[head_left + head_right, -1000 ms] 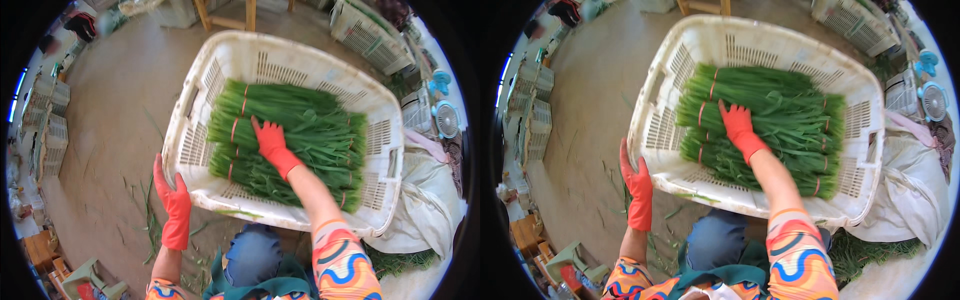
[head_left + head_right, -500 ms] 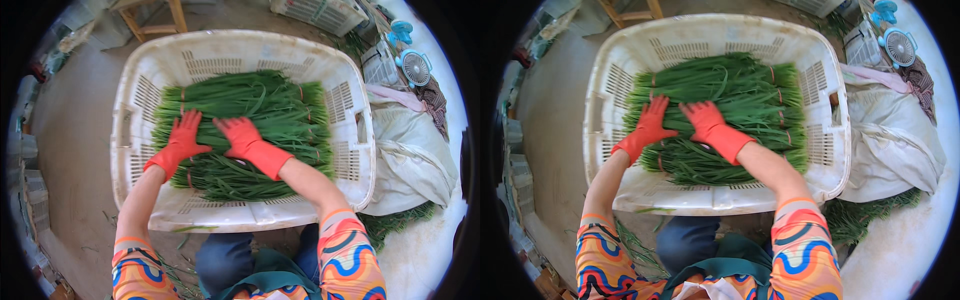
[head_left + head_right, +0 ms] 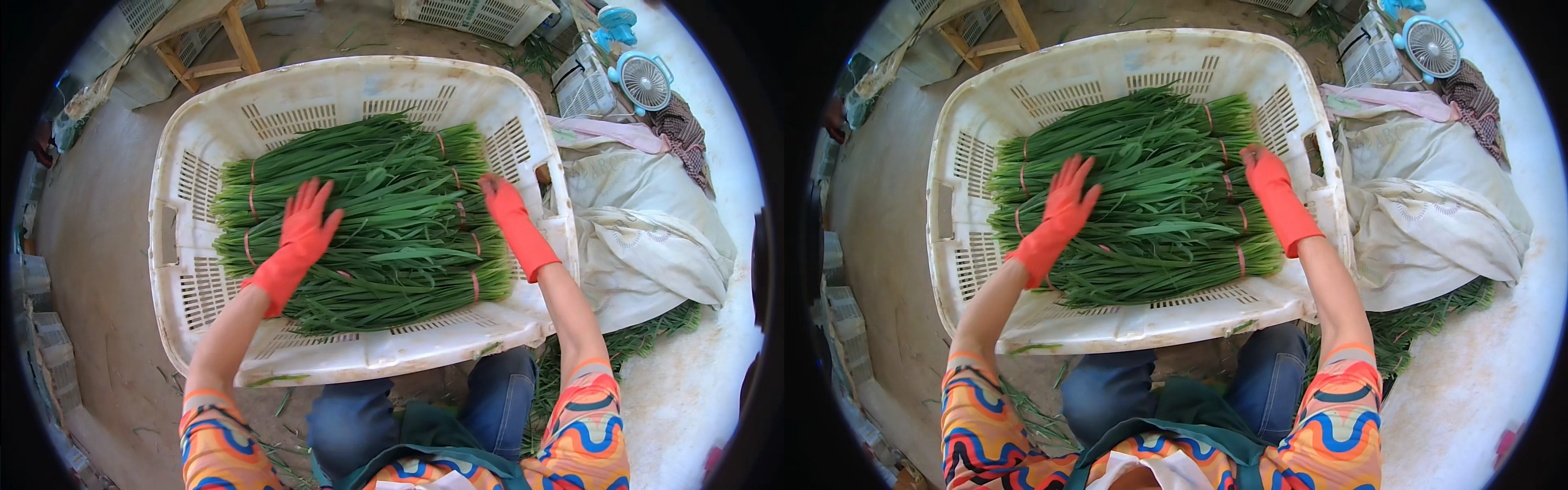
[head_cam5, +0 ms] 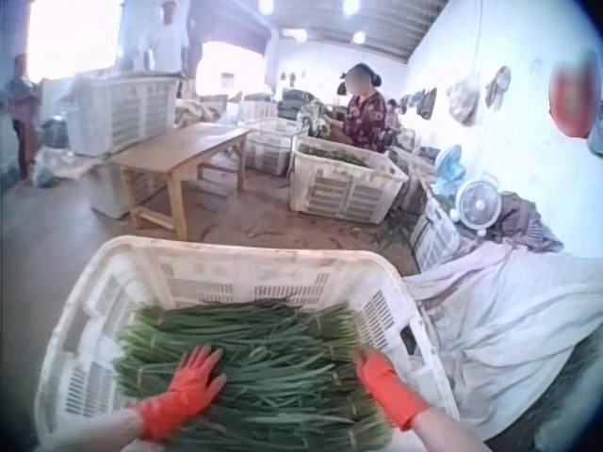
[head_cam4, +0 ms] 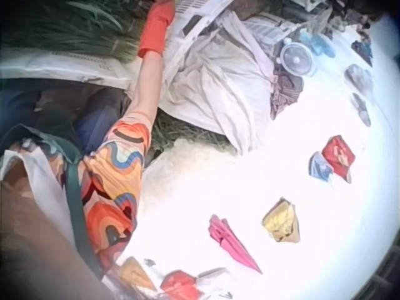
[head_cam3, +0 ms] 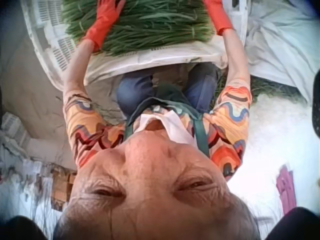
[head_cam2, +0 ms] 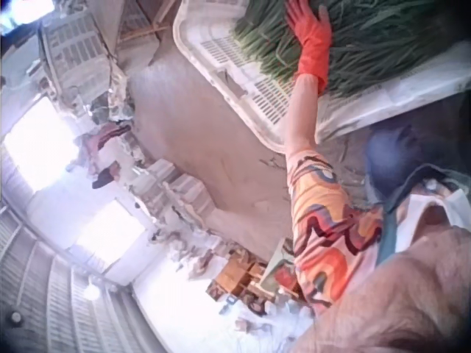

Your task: The person gathers green onions, aligns them into bundles, and ties them with rubber bands. The person places the finished bundles into a white plastic basket.

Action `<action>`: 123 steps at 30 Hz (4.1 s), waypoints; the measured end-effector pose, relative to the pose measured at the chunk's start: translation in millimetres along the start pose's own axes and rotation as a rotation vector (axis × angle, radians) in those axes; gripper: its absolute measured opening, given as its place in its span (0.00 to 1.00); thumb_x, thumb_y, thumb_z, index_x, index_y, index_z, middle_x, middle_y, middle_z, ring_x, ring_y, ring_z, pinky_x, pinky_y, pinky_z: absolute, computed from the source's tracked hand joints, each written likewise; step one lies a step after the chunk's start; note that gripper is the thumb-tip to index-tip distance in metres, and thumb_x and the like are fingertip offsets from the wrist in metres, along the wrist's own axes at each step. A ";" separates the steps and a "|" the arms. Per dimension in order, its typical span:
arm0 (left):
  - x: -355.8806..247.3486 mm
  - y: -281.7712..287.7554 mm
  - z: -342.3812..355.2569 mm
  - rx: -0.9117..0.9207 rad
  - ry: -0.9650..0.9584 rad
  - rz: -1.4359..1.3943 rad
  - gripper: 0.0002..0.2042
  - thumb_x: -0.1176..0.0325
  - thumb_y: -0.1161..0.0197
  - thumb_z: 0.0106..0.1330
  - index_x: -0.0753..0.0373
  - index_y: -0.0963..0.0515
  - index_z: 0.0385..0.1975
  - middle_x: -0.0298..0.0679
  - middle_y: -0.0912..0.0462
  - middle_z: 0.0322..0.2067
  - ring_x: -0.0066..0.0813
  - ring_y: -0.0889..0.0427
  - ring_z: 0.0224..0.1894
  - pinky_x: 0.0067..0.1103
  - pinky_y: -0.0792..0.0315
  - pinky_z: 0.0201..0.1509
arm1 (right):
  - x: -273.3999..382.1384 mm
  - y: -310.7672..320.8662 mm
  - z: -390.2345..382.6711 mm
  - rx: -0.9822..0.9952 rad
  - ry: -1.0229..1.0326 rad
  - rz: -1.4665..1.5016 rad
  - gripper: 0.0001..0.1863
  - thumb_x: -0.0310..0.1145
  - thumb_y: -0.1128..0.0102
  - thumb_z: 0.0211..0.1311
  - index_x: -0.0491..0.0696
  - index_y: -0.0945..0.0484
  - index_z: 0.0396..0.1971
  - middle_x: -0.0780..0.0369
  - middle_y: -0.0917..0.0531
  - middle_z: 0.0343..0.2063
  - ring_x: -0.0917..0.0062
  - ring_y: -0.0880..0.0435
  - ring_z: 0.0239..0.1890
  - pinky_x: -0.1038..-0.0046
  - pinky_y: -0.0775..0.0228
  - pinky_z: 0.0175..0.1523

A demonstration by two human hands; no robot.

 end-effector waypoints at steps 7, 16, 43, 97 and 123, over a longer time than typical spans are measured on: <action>-52.0 -58.6 24.8 -0.151 -0.025 0.156 0.29 0.54 0.45 0.61 0.59 0.39 0.61 0.43 0.38 0.62 0.43 0.43 0.65 0.47 0.54 0.67 | 164.8 -26.7 33.5 0.334 0.165 0.596 0.11 0.31 0.42 0.55 0.45 0.19 0.38 0.65 0.17 0.33 0.84 0.22 0.36 0.81 0.32 0.42; -52.0 -58.8 26.1 -0.142 -0.001 0.138 0.29 0.54 0.44 0.60 0.60 0.38 0.60 0.42 0.38 0.61 0.44 0.43 0.65 0.47 0.55 0.67 | 177.5 -152.2 65.1 0.484 0.115 -0.071 0.12 0.31 0.46 0.55 0.50 0.19 0.39 0.58 0.17 0.37 0.67 0.18 0.40 0.67 0.27 0.44; -46.5 -76.1 29.9 -0.142 0.008 0.198 0.30 0.55 0.46 0.61 0.58 0.41 0.62 0.41 0.41 0.64 0.41 0.45 0.66 0.44 0.56 0.68 | 155.9 -23.2 42.9 0.118 -0.159 0.866 0.07 0.32 0.45 0.51 0.45 0.20 0.26 0.64 0.19 0.20 0.81 0.22 0.24 0.79 0.32 0.31; -480.4 -35.4 -246.9 0.240 -0.740 -0.164 0.22 0.62 0.39 0.58 0.55 0.28 0.54 0.45 0.38 0.62 0.49 0.46 0.66 0.45 0.53 0.66 | -247.7 39.4 -665.3 -0.752 -1.155 1.665 0.14 0.38 0.46 0.61 0.49 0.27 0.44 0.61 0.18 0.36 0.73 0.17 0.34 0.75 0.27 0.31; -642.0 -114.0 -255.8 0.473 -0.793 0.161 0.17 0.70 0.38 0.45 0.59 0.21 0.39 0.44 0.24 0.49 0.53 0.34 0.59 0.49 0.55 0.66 | -600.0 214.8 -567.3 -1.189 -1.742 0.605 0.57 0.49 0.27 0.34 0.30 0.52 0.57 0.41 0.35 0.55 0.52 0.28 0.54 0.61 0.33 0.56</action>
Point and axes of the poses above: each hand's wrist, its own z-axis towards the middle knuckle, its own y-axis out of the back of the hand, x = y × z, the point moved 6 cm from there along z, towards the middle knuckle
